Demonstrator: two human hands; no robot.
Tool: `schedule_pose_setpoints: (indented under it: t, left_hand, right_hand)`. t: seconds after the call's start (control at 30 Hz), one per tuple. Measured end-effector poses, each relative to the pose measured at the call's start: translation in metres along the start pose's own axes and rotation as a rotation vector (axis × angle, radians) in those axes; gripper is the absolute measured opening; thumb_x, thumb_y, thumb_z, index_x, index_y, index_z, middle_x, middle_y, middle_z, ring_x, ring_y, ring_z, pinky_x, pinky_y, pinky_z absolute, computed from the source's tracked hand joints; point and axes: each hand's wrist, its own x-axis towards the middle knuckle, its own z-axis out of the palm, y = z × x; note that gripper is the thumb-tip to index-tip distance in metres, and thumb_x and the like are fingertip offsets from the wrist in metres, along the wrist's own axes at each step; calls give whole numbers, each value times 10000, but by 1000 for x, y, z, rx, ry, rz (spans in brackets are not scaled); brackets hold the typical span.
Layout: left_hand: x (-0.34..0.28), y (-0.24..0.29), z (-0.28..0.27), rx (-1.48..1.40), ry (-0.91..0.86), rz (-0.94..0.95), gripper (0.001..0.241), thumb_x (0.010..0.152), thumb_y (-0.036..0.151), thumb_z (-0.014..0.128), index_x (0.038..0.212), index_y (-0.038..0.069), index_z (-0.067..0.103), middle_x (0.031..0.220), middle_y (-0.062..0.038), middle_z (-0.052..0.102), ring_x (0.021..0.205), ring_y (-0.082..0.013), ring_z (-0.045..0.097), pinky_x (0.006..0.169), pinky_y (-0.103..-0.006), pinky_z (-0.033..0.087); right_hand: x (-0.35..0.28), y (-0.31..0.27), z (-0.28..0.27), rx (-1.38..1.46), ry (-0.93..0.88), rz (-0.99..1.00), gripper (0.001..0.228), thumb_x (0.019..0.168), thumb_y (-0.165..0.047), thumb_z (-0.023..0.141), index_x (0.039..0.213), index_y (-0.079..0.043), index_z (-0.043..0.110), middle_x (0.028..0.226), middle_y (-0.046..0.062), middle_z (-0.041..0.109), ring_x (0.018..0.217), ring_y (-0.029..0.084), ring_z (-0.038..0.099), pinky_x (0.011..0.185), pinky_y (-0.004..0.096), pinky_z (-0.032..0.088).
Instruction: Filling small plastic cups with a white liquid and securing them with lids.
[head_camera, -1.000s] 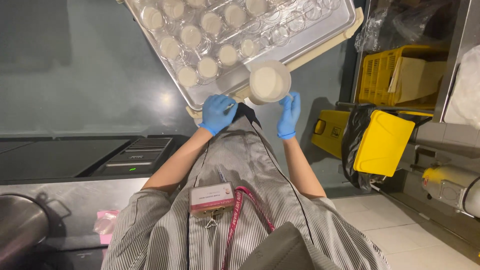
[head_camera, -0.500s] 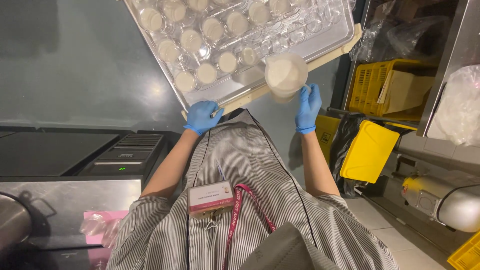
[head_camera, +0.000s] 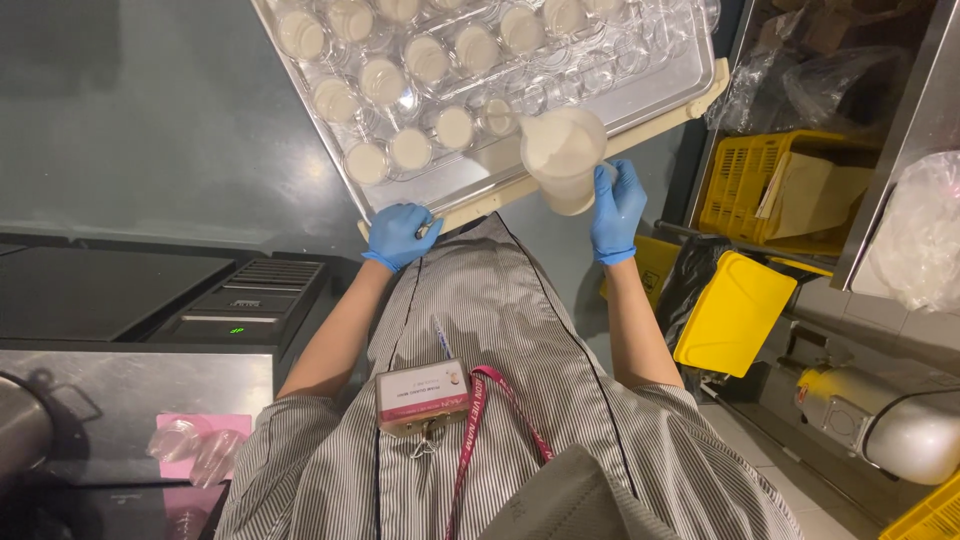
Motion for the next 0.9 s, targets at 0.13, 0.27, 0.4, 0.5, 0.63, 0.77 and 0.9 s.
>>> schedule_pose_setpoints:
  t: [0.13,0.27,0.4,0.5,0.63,0.77,0.9]
  left_hand:
    - [2,3,-2,25,21,8,228,854,216,795,738,98,638,695,-79,612,626,-279,608,610,-410,506]
    - [2,3,-2,27,29,3,230,851,213,795,731,99,634,693,-81,611,627,-281,608,610,-412,505]
    - [2,2,-1,13,17,-7,236,855,209,794,729,95,630,688,-87,605,627,-285,606,613,-413,505]
    - [4,3,-2,10,23,4,233,854,203,790,725,94,629,683,-86,606,625,-285,607,612,-411,504]
    - [3,2,0,7,7,-2,230,855,194,783,725,84,628,672,-90,600,613,-279,602,606,-401,504]
    - [5,4,-3,14,22,-6,229,848,189,784,712,84,632,661,-90,604,599,-276,600,584,-397,498]
    - [5,4,-3,15,15,-3,239,852,191,787,706,81,632,654,-92,601,588,-276,595,579,-398,497]
  right_hand:
    - [2,7,-1,-3,2,41,233,1067,-170,634,1025,58,607,894,58,627,876,83,496,790,260,473]
    - [4,4,-2,-20,0,49,233,1059,-172,639,1029,57,614,897,54,645,867,73,512,785,251,486]
    - [4,-4,-4,30,-8,36,229,1060,-167,640,1047,61,626,927,50,662,878,77,531,805,253,488]
    - [4,-7,-6,0,3,50,232,1054,-171,642,1046,61,634,909,46,659,860,75,529,787,253,488]
    - [4,-5,-9,-22,8,18,239,1059,-176,656,1026,59,627,885,53,632,856,83,513,771,269,479]
    - [4,-14,-10,-91,18,40,245,1050,-189,661,1020,53,635,847,53,628,805,85,503,723,271,469]
    - [4,-13,-11,-86,20,35,246,1046,-187,660,1019,56,629,842,57,621,803,89,496,722,270,464]
